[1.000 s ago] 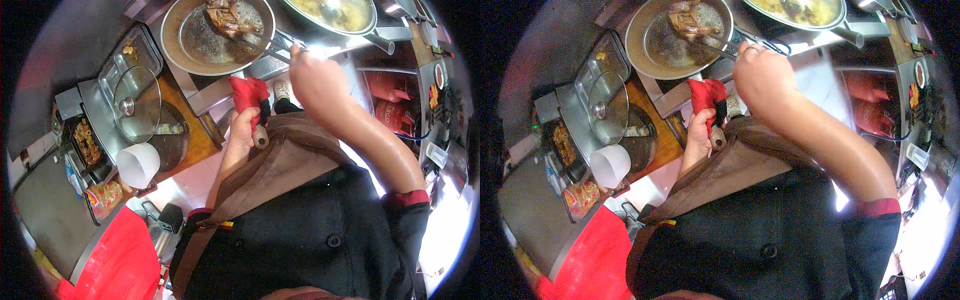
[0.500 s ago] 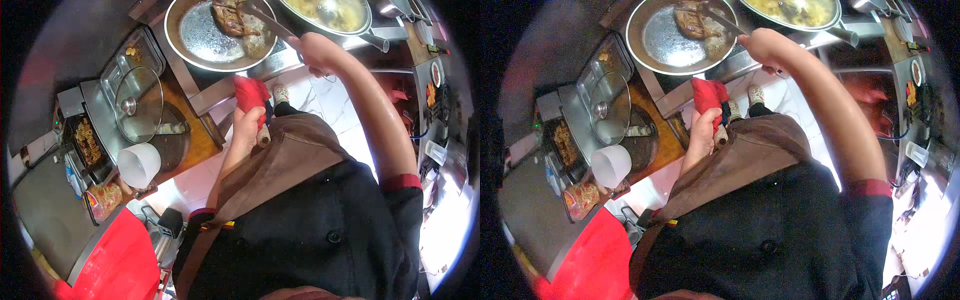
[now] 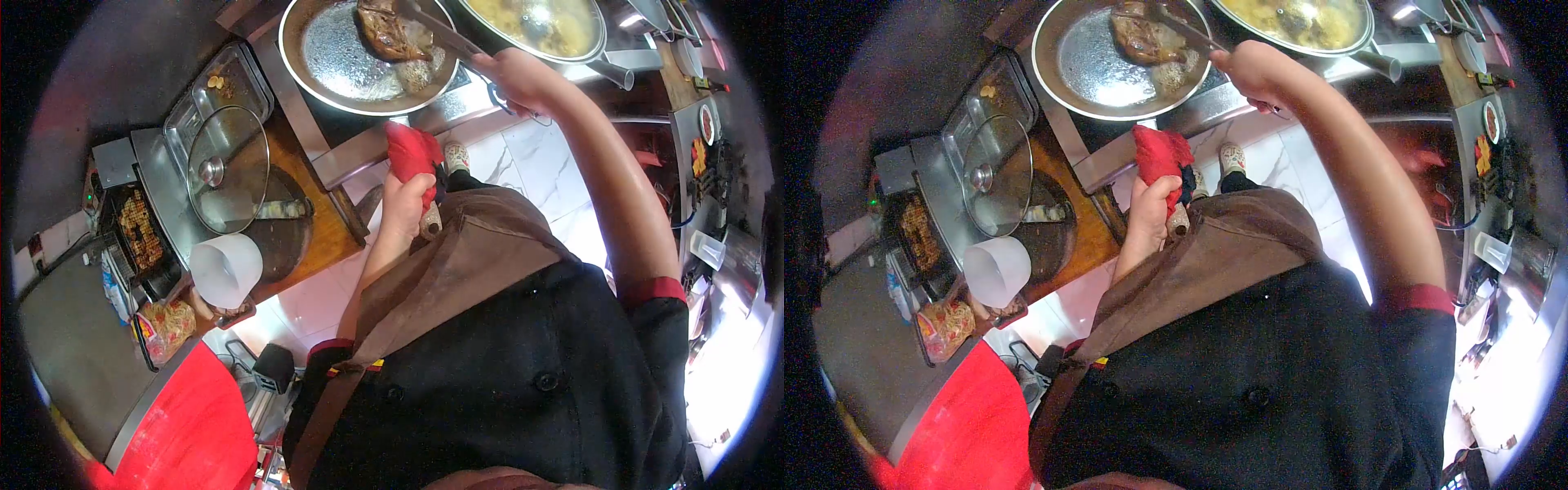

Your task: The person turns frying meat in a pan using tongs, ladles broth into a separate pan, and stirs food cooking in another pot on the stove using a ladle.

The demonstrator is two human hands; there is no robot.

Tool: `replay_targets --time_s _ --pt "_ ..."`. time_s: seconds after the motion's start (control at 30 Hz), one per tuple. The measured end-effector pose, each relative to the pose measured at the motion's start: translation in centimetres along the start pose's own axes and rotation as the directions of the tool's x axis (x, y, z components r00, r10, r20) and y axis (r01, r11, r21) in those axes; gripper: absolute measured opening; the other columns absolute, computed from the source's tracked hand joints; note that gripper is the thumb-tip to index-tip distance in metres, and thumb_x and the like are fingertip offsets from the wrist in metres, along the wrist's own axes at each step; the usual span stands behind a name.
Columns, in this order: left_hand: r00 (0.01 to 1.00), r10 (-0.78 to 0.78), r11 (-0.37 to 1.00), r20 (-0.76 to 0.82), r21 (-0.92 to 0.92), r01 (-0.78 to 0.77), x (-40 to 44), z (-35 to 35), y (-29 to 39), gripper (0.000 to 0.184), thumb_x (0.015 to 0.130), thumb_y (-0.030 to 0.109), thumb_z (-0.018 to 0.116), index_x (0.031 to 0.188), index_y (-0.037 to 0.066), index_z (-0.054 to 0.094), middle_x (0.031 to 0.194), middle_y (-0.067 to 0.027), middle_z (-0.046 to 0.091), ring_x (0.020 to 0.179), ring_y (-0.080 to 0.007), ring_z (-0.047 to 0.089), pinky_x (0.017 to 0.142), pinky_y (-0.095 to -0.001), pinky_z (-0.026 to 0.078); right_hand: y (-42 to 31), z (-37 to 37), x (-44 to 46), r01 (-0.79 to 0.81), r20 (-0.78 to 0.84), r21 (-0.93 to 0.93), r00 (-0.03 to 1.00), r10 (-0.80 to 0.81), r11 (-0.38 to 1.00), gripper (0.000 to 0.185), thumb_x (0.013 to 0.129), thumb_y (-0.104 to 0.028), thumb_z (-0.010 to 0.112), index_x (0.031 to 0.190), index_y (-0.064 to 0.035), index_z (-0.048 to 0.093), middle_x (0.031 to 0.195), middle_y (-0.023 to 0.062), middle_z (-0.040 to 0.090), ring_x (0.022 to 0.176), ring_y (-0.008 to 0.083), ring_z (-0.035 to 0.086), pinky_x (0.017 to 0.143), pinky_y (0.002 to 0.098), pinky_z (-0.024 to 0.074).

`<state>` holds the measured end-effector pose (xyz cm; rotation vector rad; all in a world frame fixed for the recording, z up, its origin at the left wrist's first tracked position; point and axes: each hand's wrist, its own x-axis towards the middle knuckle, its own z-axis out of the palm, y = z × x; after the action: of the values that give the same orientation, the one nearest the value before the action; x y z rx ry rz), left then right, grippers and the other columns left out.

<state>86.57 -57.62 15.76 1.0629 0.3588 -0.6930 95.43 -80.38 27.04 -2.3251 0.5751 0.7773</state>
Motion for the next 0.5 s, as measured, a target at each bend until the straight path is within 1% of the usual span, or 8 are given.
replay_targets --time_s 0.1,0.13,0.23,0.27,0.33,0.37,0.43,0.5 --pt "0.999 0.039 0.998 -0.011 0.04 -0.038 -0.3 0.5 0.6 0.041 0.068 0.004 0.055 0.108 0.003 0.053 0.097 -0.003 0.057 0.084 -0.0136 0.054 0.075 -0.0262 0.044 -2.1 -0.9 -2.9 0.099 -0.113 0.075 0.989 -0.09 0.992 0.054 0.094 -0.043 0.04 0.077 0.0043 0.06 0.047 0.0058 0.047 0.037 0.0176 0.046 0.041 0.0333 0.0391" --pt "0.998 0.063 0.998 0.005 0.018 -0.063 -0.2 0.4 0.4 0.041 0.068 0.004 0.055 0.109 0.003 0.053 0.098 -0.0032 0.057 0.085 -0.0136 0.054 0.075 -0.0261 0.043 -2.2 -0.8 -2.9 0.092 -0.105 0.08 0.991 -0.083 0.993 0.054 0.094 -0.043 0.04 0.077 0.0043 0.06 0.047 0.0058 0.047 0.037 0.0176 0.046 0.041 0.0333 0.0391" --pt "0.994 0.094 0.996 0.058 0.0 -0.094 0.2 0.5 0.6 0.041 0.067 0.004 0.055 0.109 0.003 0.053 0.098 -0.003 0.057 0.085 -0.0135 0.054 0.075 -0.0258 0.043 -2.1 -1.7 -2.2 0.132 -0.099 -0.144 0.984 -0.147 0.981 0.053 0.093 -0.042 0.041 0.076 0.0046 0.06 0.046 0.0074 0.047 0.038 0.0191 0.048 0.042 0.0332 0.0404" --pt "0.993 0.094 0.996 0.073 -0.003 -0.094 0.1 0.3 0.6 0.041 0.067 0.003 0.055 0.108 0.003 0.053 0.097 -0.0026 0.056 0.085 -0.0133 0.054 0.075 -0.0255 0.043 -2.0 -1.6 -2.3 0.131 -0.1 -0.143 0.984 -0.146 0.981 0.053 0.093 -0.042 0.041 0.076 0.0046 0.06 0.046 0.0074 0.047 0.038 0.0191 0.048 0.042 0.0332 0.0404" --pt "0.998 0.052 0.999 0.044 0.005 -0.053 0.2 -0.1 0.3 0.04 0.067 0.003 0.055 0.108 0.003 0.053 0.096 -0.0022 0.056 0.084 -0.013 0.054 0.074 -0.0255 0.043 -2.0 -1.4 -2.4 0.051 -0.032 -0.275 0.998 -0.063 0.96 0.054 0.093 -0.043 0.041 0.076 0.0045 0.06 0.046 0.0082 0.048 0.038 0.0198 0.049 0.043 0.0338 0.041" --pt "1.0 0.005 1.0 0.016 0.012 -0.005 0.2 -0.3 0.2 0.04 0.068 0.003 0.055 0.107 0.004 0.054 0.095 -0.0019 0.056 0.083 -0.0126 0.054 0.073 -0.0255 0.043 -1.5 -1.0 -1.8 0.048 -0.035 -0.274 0.998 -0.06 0.961 0.054 0.093 -0.043 0.041 0.076 0.0045 0.06 0.046 0.0082 0.048 0.038 0.0198 0.049 0.043 0.0338 0.041" --pt "1.0 -0.002 1.0 0.018 0.009 0.002 0.1 -0.4 0.0 0.039 0.068 0.003 0.055 0.107 0.004 0.054 0.093 -0.0016 0.056 0.081 -0.0123 0.054 0.072 -0.0254 0.044 -1.0 -0.2 -0.8 0.01 -0.029 -0.049 1.0 -0.011 0.999 0.057 0.093 -0.045 0.04 0.073 0.0046 0.059 0.045 0.008 0.048 0.038 0.0195 0.049 0.042 0.0339 0.0406" --pt "1.0 -0.001 1.0 0.007 0.002 0.001 0.4 -0.5 0.2 0.038 0.068 0.003 0.055 0.106 0.005 0.053 0.092 -0.0013 0.056 0.079 -0.0119 0.055 0.07 -0.0252 0.044 -1.4 -0.6 -1.4 0.054 -0.079 -0.031 0.995 -0.057 0.998 0.057 0.094 -0.045 0.04 0.071 0.0046 0.059 0.045 0.0078 0.047 0.038 0.0194 0.049 0.041 0.034 0.0406"
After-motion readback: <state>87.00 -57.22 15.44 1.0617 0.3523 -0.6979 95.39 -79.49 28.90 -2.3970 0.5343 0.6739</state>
